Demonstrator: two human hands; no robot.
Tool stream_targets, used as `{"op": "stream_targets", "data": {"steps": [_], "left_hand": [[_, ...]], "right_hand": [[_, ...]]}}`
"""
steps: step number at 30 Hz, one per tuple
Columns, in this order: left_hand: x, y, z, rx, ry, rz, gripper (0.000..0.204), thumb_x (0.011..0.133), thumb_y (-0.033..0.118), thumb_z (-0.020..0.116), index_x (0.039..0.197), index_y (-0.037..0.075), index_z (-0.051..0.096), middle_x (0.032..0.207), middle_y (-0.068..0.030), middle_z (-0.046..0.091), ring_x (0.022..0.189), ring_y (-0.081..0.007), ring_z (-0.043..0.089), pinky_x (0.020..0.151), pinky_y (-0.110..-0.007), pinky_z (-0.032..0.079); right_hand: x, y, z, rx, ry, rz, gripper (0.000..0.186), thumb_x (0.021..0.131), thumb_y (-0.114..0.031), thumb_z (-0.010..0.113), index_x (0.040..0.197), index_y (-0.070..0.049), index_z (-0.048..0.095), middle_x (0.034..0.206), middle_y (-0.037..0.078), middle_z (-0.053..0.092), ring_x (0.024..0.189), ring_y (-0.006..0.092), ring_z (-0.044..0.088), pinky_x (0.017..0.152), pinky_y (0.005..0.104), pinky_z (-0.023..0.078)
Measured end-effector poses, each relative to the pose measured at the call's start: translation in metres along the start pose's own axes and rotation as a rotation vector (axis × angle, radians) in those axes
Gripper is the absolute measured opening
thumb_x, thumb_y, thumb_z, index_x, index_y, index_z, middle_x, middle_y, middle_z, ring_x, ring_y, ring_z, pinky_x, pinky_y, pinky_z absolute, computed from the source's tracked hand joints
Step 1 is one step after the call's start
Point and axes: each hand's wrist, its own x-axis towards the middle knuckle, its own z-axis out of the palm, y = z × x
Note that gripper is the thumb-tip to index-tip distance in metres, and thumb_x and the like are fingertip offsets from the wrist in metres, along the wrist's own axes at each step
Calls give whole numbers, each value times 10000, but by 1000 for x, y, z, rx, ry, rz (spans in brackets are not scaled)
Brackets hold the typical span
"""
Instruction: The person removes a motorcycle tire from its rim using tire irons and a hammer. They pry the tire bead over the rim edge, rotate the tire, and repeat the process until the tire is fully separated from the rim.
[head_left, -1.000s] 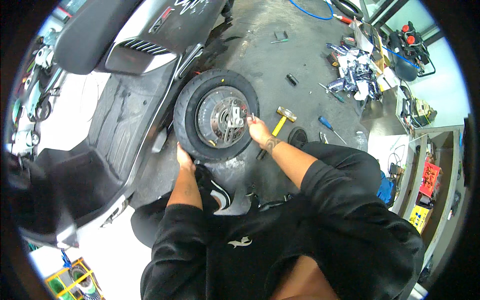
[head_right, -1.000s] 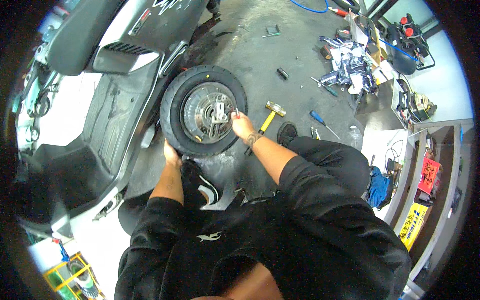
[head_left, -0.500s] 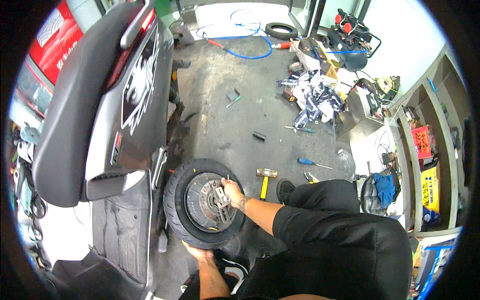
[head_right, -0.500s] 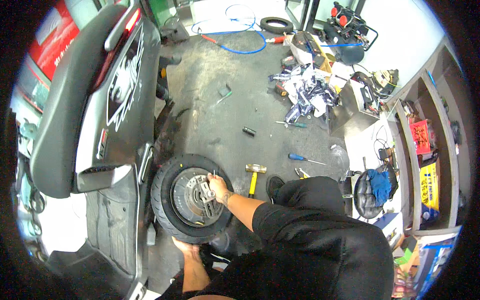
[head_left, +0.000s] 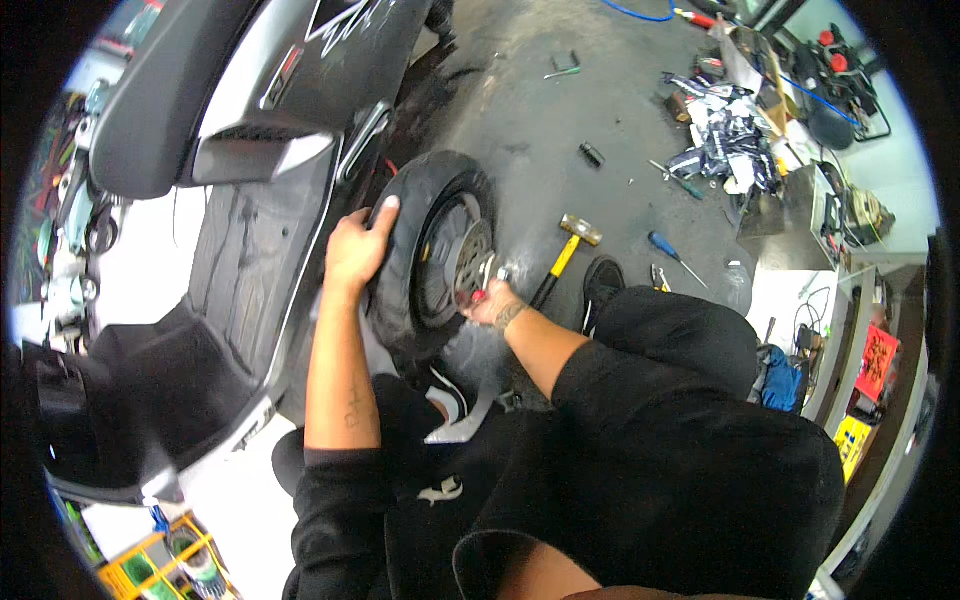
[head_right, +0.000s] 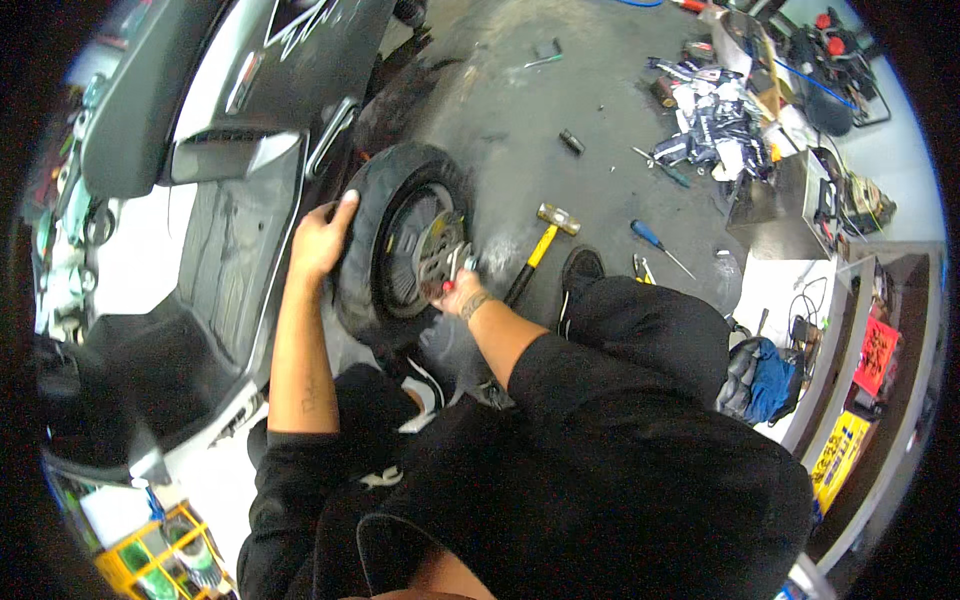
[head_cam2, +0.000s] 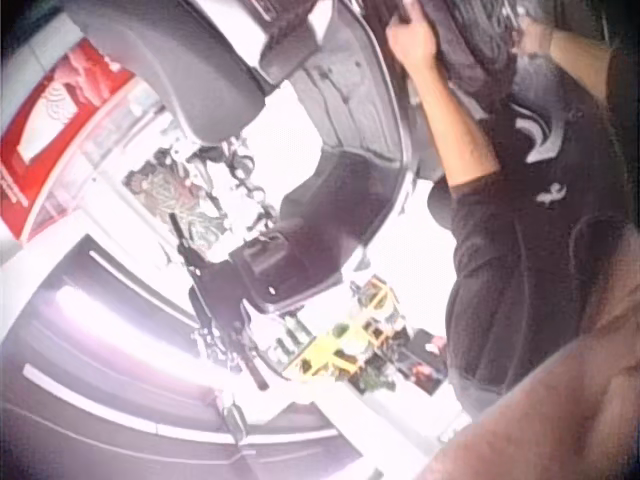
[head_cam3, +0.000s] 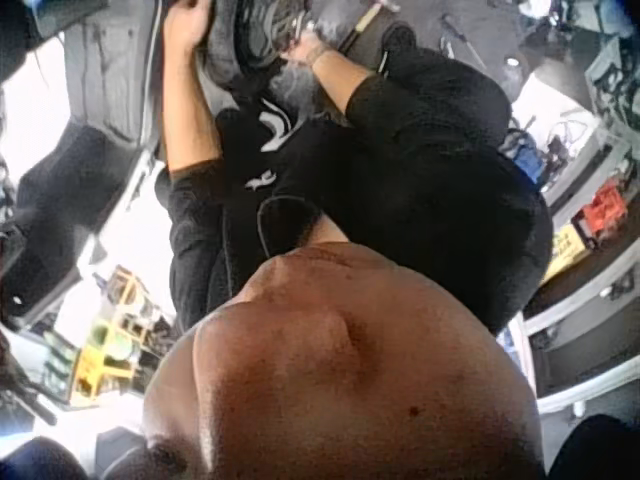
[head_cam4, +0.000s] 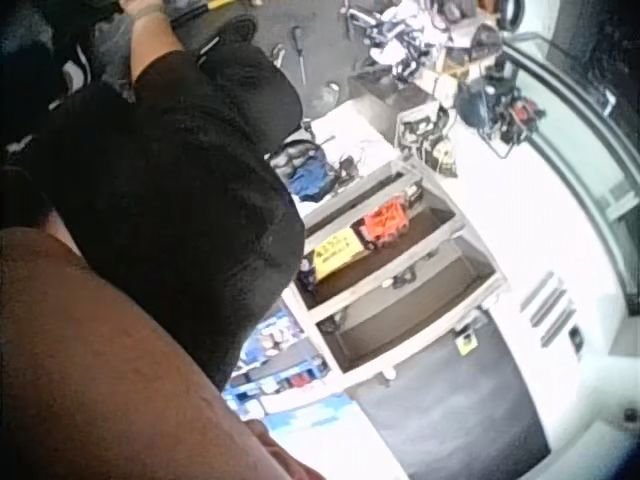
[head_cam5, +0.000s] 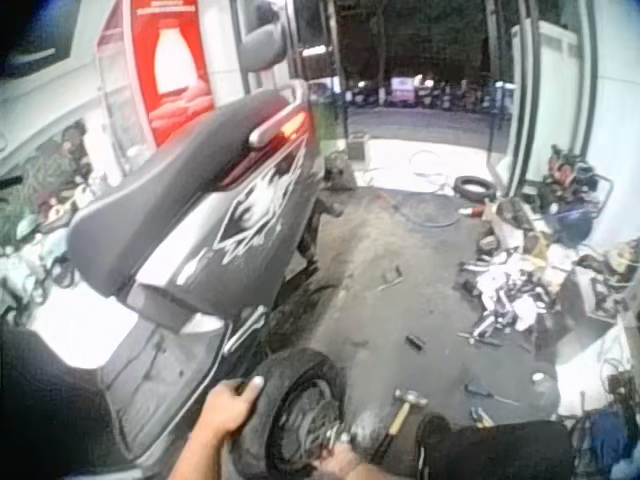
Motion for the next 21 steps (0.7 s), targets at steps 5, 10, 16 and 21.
{"op": "stream_targets", "data": {"steps": [5,10,16,21], "left_hand": [[-64,-22,45,182,352,43,973,849,750,708,1397,-49,625,1159,-288,655,1194,-463,632,1060,-524,498],[-65,-46,54,-51,306,-67,1062,744,745,816,1373,-84,603,1226,-283,634,1207,-463,624,1061,-504,503],[-41,-46,44,14,181,-166,1149,706,814,788,1393,-85,583,1307,-306,616,1281,-443,605,1091,-489,495],[-32,-60,37,69,158,-191,1244,699,884,728,1454,-86,538,1408,-321,580,1341,-440,581,1134,-485,474]], "right_hand": [[13,-20,11,-11,34,-126,440,1094,-369,406,1060,-130,775,992,63,777,862,259,729,781,460,610],[23,-41,33,-105,127,-115,307,1079,-223,459,1049,-124,748,925,54,736,808,230,679,781,409,586],[12,-65,26,-389,144,-99,395,1137,-307,405,1232,-3,639,1016,152,737,921,287,700,843,428,609],[-35,-80,10,-1005,494,-433,598,1128,-491,372,1213,49,614,1024,216,716,858,332,703,760,538,605]]}}
